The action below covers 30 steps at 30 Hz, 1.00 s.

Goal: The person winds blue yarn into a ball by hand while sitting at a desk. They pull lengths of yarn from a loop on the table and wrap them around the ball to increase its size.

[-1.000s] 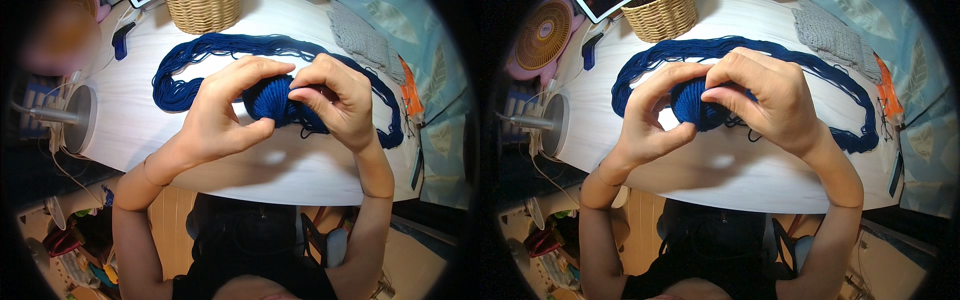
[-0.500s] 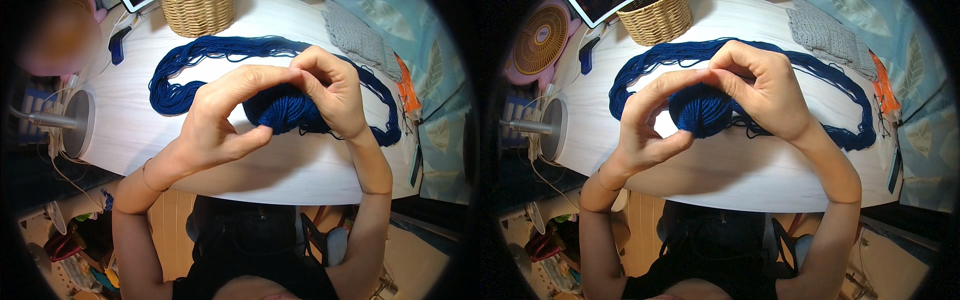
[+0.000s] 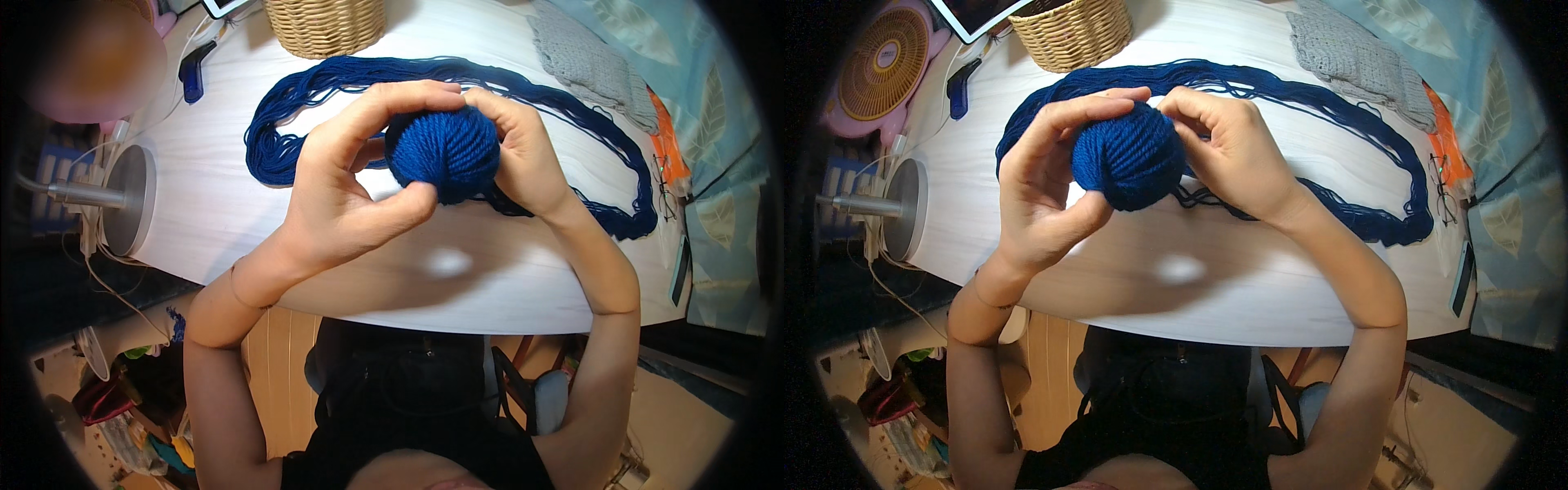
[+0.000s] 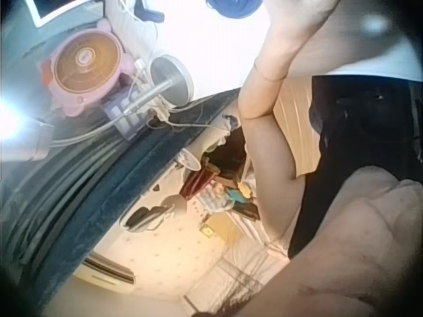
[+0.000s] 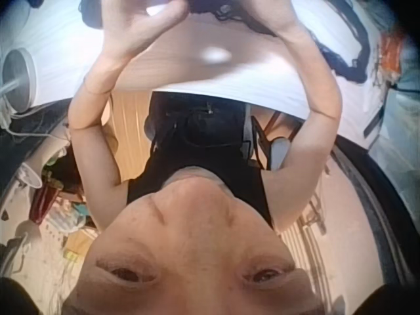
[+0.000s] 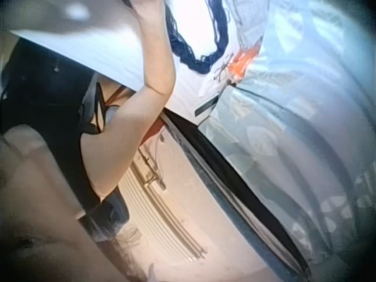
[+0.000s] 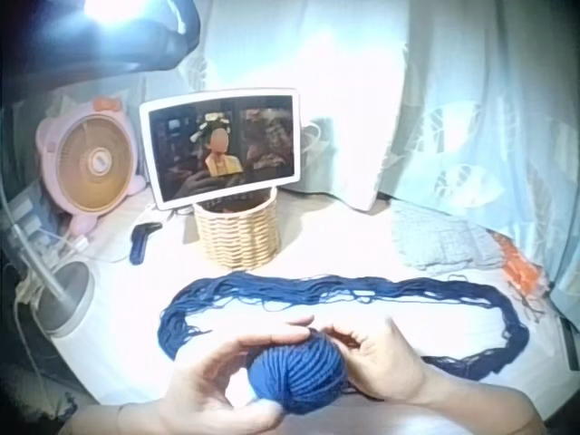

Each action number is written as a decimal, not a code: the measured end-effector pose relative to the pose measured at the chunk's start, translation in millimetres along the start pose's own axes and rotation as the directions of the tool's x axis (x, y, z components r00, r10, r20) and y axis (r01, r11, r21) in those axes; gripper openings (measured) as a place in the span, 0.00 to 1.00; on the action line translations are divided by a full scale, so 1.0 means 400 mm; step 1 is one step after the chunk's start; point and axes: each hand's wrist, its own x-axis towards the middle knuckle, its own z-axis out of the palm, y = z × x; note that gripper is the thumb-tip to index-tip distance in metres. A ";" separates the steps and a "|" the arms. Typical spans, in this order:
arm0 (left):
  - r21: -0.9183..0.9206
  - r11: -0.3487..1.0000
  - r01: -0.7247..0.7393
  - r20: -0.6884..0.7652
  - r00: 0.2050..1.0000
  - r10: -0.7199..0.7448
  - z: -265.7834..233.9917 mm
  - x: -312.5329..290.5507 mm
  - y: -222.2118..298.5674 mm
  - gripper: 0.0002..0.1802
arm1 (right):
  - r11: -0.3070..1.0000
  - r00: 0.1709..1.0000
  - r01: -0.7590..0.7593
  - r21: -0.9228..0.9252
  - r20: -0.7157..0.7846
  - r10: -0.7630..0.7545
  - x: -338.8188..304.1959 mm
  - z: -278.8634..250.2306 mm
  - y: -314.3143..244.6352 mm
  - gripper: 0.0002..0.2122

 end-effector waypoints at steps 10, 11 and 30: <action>-0.007 0.997 0.078 -0.107 0.991 -0.078 0.002 0.008 -0.002 0.24 | 0.690 0.800 0.536 -0.487 0.030 -0.599 0.006 -0.020 -0.060 0.17; 0.021 0.996 0.084 -0.101 0.992 -0.082 0.002 0.007 -0.002 0.24 | 0.694 0.824 0.526 -0.490 0.095 -0.558 -0.008 -0.013 -0.070 0.17; -0.097 0.984 0.152 -0.082 0.984 -0.160 0.008 0.004 -0.012 0.24 | 0.651 0.743 0.607 -0.455 0.034 -0.669 -0.014 0.010 -0.039 0.10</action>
